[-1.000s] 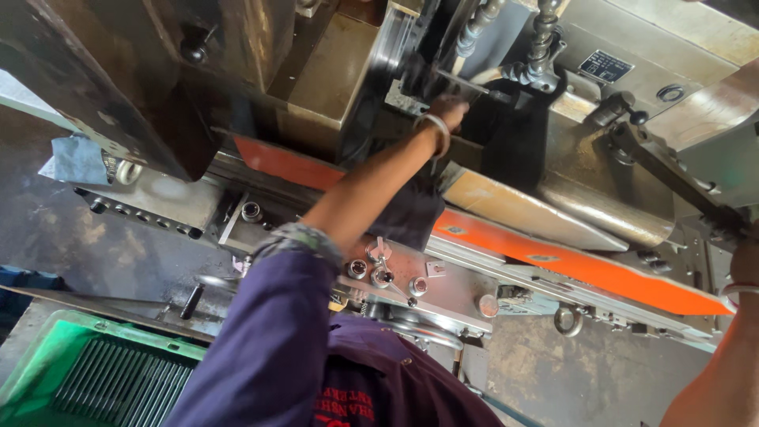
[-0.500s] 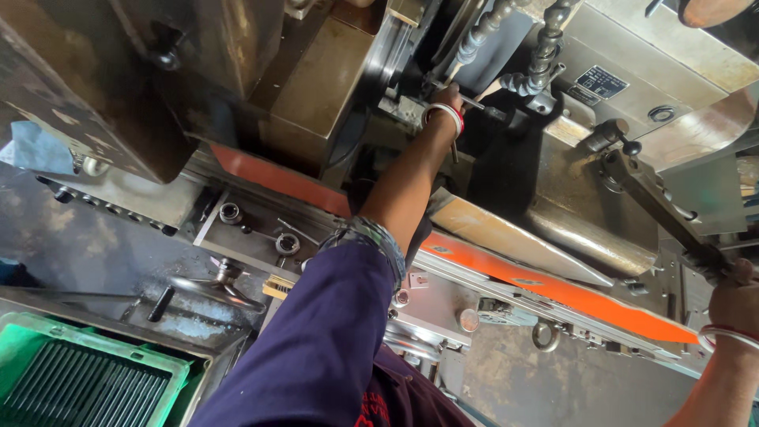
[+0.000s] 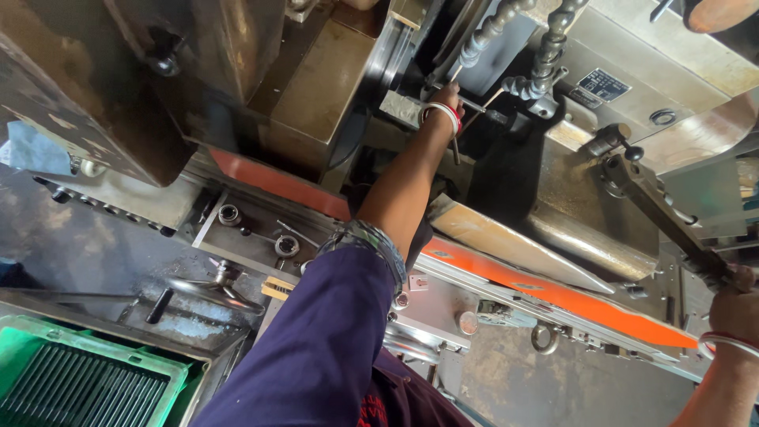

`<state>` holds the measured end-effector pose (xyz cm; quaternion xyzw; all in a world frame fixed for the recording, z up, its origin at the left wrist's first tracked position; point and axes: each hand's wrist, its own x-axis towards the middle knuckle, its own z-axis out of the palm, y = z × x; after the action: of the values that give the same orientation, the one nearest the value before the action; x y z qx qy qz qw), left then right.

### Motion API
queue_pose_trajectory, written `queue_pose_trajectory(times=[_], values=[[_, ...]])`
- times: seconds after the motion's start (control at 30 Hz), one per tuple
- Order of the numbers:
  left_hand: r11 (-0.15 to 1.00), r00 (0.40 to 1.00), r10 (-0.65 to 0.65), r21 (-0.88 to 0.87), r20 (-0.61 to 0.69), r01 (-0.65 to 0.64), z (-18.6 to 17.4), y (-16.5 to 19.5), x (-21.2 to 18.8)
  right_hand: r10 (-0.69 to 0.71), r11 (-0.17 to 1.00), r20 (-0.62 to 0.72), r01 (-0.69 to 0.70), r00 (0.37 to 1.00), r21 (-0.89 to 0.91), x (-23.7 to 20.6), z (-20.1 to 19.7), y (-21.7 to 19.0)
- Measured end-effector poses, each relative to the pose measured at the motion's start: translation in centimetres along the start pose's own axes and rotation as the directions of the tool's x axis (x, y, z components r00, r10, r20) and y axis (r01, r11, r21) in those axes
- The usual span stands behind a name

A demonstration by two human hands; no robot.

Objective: The person operates a metal forming machine by inserting metal rods into the machine, pulling a lever to activate the forming process, and then removing the formed parts. The person also uses a caliper to measure the formed parts and places them into a green tray.

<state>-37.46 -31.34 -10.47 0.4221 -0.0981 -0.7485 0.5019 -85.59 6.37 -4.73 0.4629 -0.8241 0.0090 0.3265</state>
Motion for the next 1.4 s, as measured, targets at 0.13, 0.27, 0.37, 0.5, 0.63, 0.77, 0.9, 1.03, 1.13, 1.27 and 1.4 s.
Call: queue_pose_trajectory(times=[0.13,0.27,0.37,0.5,0.63,0.77,0.9,1.03,1.13,1.27,1.4], values=[[0.992,0.995,0.101,0.077,-0.006,-0.1,-0.3,0.4,-0.2,0.057,0.997,0.063,-0.054,0.996,-0.049,0.2,-1.0,-0.4],[0.992,0.998,0.048,0.113,0.048,-0.053,-1.4,-0.2,-0.9,0.073,0.997,0.086,-0.07,0.994,-0.034,0.4,-1.3,-0.5],[0.996,0.993,-0.065,0.061,0.104,0.058,-1.9,-0.5,-1.1,0.071,0.997,0.099,-0.071,0.993,0.0,0.5,-1.3,-0.8],[0.992,0.991,-0.105,0.075,0.085,0.099,-1.8,-0.5,-0.6,0.09,0.994,0.081,-0.084,0.993,-0.073,0.2,-1.2,-1.1],[0.996,0.992,-0.089,0.038,0.088,0.086,-1.7,-0.9,0.4,-0.026,1.0,-0.033,0.026,0.999,0.0,-0.4,-1.2,-0.9],[0.999,0.991,-0.047,-0.006,0.124,0.048,-1.7,-0.8,0.8,-0.197,0.974,-0.148,0.211,0.969,0.087,0.0,-1.1,-0.9],[0.999,0.99,-0.033,0.021,0.14,0.03,-1.8,-0.4,0.5,-0.196,0.975,-0.142,0.208,0.97,0.077,0.3,-0.8,-0.9],[0.994,0.986,-0.072,-0.07,0.15,0.084,-1.8,-0.4,0.5,-0.172,0.961,-0.118,0.192,0.978,0.198,0.3,-0.2,-0.7],[0.992,0.99,-0.036,-0.119,0.137,0.052,-1.8,-0.6,0.7,-0.131,0.984,-0.115,0.143,0.985,0.102,0.3,0.1,-0.6],[0.997,0.996,0.076,-0.021,-0.056,-0.077,-2.0,-0.6,0.7,-0.213,0.939,-0.15,0.245,0.965,0.242,0.5,-0.5,-0.8],[0.976,0.967,0.192,0.136,-0.168,-0.17,-2.4,-0.6,0.1,-0.112,0.993,-0.094,0.115,0.989,0.031,-0.7,-1.4,-1.4]])
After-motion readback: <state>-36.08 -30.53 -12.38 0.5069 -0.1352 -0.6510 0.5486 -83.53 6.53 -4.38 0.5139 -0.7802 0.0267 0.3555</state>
